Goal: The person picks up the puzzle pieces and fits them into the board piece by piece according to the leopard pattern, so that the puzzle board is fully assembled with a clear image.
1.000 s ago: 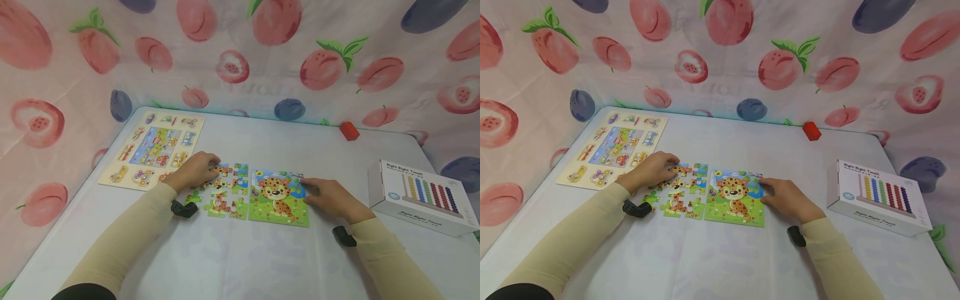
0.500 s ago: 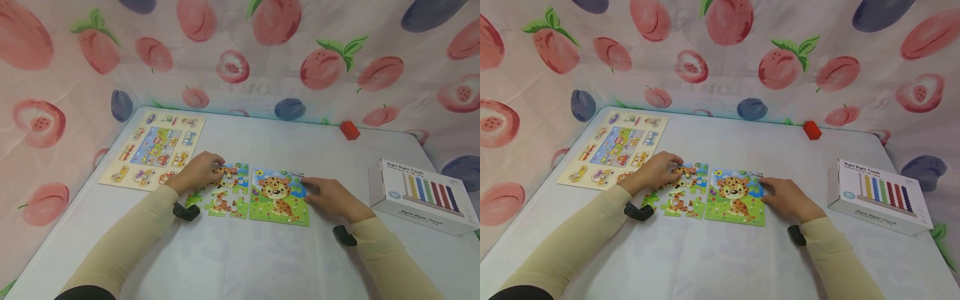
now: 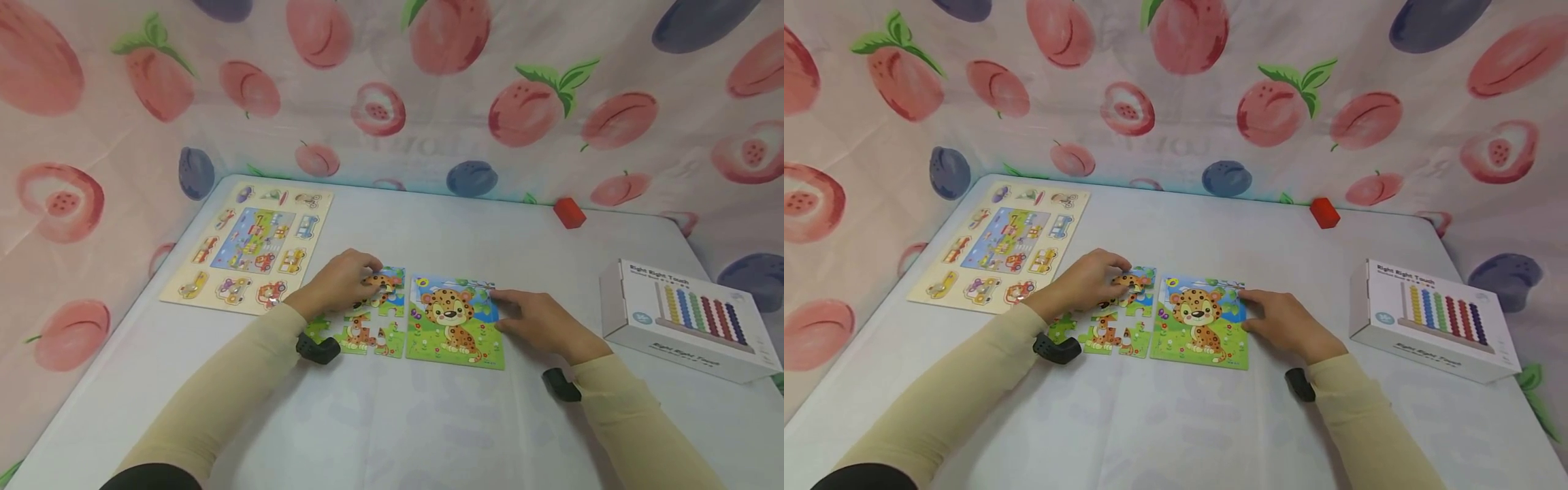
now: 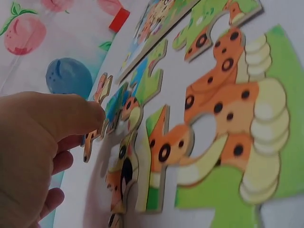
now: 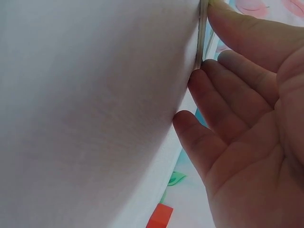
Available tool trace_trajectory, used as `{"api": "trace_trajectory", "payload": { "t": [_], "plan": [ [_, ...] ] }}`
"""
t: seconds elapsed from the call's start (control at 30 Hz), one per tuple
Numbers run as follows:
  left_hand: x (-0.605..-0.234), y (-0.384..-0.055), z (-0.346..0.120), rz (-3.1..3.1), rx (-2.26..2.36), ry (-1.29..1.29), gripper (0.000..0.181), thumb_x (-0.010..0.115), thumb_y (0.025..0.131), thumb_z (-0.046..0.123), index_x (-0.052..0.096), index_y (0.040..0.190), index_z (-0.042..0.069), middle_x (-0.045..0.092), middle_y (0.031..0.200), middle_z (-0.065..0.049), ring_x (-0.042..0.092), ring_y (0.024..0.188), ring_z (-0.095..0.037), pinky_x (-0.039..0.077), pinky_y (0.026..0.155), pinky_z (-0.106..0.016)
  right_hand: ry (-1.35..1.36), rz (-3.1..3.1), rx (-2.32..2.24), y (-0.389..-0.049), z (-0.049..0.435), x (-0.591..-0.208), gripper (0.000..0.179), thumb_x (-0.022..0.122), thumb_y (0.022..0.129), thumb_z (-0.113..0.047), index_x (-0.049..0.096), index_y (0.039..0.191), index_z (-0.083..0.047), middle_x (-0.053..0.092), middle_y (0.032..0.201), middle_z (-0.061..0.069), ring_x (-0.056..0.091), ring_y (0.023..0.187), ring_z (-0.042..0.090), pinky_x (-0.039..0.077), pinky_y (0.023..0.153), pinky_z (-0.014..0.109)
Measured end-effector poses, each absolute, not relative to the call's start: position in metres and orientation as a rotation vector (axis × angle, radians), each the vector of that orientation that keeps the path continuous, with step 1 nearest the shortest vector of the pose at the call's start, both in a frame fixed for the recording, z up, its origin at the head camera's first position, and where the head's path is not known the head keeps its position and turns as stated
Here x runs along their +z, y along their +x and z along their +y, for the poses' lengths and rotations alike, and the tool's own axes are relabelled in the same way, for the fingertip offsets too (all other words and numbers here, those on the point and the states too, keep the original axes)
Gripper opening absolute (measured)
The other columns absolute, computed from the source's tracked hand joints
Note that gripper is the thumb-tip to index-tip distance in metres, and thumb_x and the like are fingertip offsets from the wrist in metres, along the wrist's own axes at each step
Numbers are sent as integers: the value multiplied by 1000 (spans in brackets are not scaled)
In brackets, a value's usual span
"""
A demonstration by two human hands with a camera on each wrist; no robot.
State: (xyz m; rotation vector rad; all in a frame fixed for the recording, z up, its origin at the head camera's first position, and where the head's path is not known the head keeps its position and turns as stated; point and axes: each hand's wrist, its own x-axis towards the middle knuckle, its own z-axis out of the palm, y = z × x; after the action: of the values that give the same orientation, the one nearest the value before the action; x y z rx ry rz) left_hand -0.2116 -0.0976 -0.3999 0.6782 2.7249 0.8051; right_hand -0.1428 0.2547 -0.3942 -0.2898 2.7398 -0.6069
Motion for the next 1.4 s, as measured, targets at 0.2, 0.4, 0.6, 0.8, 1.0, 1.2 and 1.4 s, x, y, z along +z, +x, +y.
{"api": "trace_trajectory", "payload": {
  "t": [0.2,0.4,0.6,0.8,1.0,1.2,1.4],
  "plan": [
    [-398,-208,-86,2726,822,705,37,70,92,21,67,126,8,61,126,-8,51,123,-24,42,104,-41,-286,2737,-610,-143,254,-394,60,73,92,-19,52,146,-7,46,148,24,38,136,47,33,107,62],
    [-398,-207,-74,2740,784,754,36,70,93,21,67,125,7,62,123,-7,52,117,-22,43,101,-40,-288,2736,-608,-143,255,-394,59,73,92,-19,52,146,-7,47,147,24,39,136,47,33,107,62],
    [-398,-207,-62,2744,764,791,36,71,92,21,67,125,8,63,122,-6,53,115,-21,44,100,-38,-292,2737,-609,-143,254,-394,59,73,92,-19,52,146,-7,46,148,24,38,136,47,33,107,62],
    [-397,-205,-48,2735,739,837,37,71,93,24,67,127,8,65,122,-5,54,119,-23,42,102,-39,-291,2747,-588,-143,253,-393,60,74,91,-20,52,145,-6,46,147,25,40,135,47,34,106,62],
    [-401,-202,-34,2724,734,876,38,71,94,25,66,128,10,65,125,-2,53,121,-21,40,106,-39,-285,2751,-594,-143,254,-394,60,74,91,-19,52,145,-6,46,147,24,39,135,47,34,106,62],
    [-399,-199,-23,2710,724,892,39,70,95,26,65,130,11,63,128,-3,51,125,-21,40,106,-39,-288,2750,-603,-142,255,-396,60,73,91,-19,52,146,-6,46,147,25,39,135,47,34,106,63],
    [-398,-198,-15,2711,709,933,39,69,94,25,65,130,10,64,128,-4,51,126,-23,40,105,-43,-275,2743,-604,-142,254,-396,60,73,91,-20,52,146,-7,45,148,24,38,136,47,33,107,63]
  ]
}}
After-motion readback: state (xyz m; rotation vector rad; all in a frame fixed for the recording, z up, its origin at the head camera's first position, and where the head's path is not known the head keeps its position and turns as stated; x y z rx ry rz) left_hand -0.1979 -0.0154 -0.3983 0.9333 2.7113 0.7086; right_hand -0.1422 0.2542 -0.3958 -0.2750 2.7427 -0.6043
